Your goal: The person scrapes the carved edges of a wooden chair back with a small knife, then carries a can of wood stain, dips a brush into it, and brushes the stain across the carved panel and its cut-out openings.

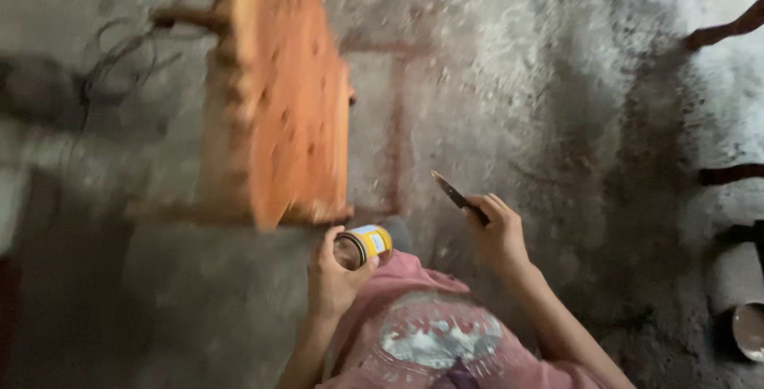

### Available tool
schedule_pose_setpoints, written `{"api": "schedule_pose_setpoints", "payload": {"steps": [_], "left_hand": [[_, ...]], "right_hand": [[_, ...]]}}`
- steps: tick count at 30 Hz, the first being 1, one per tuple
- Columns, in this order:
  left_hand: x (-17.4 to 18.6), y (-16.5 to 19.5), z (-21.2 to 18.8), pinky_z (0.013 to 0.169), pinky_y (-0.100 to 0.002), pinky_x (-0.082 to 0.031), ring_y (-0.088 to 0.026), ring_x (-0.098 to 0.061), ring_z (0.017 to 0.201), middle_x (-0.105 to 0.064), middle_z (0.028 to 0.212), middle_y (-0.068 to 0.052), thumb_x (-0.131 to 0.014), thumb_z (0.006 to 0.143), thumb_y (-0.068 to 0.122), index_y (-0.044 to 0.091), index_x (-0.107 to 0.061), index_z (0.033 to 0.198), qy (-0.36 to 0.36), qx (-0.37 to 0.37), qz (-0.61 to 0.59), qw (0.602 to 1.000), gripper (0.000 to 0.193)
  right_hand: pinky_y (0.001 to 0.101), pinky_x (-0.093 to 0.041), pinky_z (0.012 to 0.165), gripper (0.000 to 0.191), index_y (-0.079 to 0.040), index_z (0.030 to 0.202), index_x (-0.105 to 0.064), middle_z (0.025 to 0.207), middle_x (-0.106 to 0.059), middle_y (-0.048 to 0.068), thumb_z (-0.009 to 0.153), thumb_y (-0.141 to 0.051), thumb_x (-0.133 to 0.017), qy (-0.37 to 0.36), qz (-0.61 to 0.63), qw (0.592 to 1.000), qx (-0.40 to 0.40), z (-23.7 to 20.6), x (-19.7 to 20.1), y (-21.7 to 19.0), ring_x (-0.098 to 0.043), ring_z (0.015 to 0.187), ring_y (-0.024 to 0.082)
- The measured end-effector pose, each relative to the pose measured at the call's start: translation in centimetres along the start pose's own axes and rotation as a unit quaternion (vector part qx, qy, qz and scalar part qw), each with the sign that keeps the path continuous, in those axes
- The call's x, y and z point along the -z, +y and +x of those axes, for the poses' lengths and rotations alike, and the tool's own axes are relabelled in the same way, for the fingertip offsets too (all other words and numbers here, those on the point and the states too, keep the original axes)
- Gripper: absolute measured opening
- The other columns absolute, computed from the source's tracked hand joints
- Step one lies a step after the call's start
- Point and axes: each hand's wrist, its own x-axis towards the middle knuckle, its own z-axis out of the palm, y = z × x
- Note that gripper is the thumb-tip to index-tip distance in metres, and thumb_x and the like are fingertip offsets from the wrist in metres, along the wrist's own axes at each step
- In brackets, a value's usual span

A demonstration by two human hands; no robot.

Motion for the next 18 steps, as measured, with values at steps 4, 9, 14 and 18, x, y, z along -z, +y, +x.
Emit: {"api": "schedule_pose_setpoints", "payload": {"steps": [4, 9, 14, 18], "left_hand": [[-7.2, 3.5, 9.8, 0.088, -0.045, -0.056, -0.037, -0.068, 0.106, -0.068, 0.117, -0.022, -0.092, 0.063, 0.032, 0.002, -0.058, 0.127, -0.042, -0.014, 0.002, 0.999, 0.079], [-18.9, 7.7, 24.9, 0.09, -0.045, -0.055, -0.035, -0.068, 0.107, -0.069, 0.115, -0.021, -0.093, 0.061, 0.035, 0.003, -0.056, 0.124, -0.107, 0.068, 0.046, 0.991, 0.08], [-26.1, 15.1, 38.3, 0.091, -0.046, -0.054, -0.037, -0.065, 0.109, -0.067, 0.115, -0.021, -0.098, 0.052, 0.039, 0.005, -0.055, 0.121, -0.148, 0.049, 0.137, 0.978, 0.088], [-29.7, 21.7, 48.2, 0.087, -0.047, -0.055, -0.039, -0.064, 0.107, -0.064, 0.118, -0.026, -0.095, 0.057, 0.041, 0.004, -0.053, 0.126, -0.165, -0.006, 0.121, 0.979, 0.088]], "right_hand": [[0.0414, -0.053, 0.071, 0.017, -0.002, 0.105, -0.071, 0.095, -0.067, 0.018, 0.089, -0.005, -0.069, 0.028, -0.049, 0.998, -0.02, 10.9, 2.5, 6.4, -0.066, 0.084, 0.038], [0.0487, -0.053, 0.077, 0.017, -0.003, 0.108, -0.072, 0.102, -0.069, 0.02, 0.095, -0.01, -0.063, 0.024, -0.117, 0.98, -0.16, 24.8, 6.4, 20.6, -0.067, 0.091, 0.042], [0.0489, -0.053, 0.084, 0.028, -0.004, 0.116, -0.073, 0.107, -0.072, 0.021, 0.094, -0.02, -0.065, 0.041, -0.15, 0.941, -0.3, 27.8, 15.6, 31.8, -0.069, 0.098, 0.041], [0.0483, -0.054, 0.088, 0.035, -0.006, 0.119, -0.076, 0.109, -0.074, 0.021, 0.093, -0.027, -0.066, 0.055, -0.197, 0.868, -0.452, 29.8, 21.9, 36.3, -0.07, 0.101, 0.04]]}}
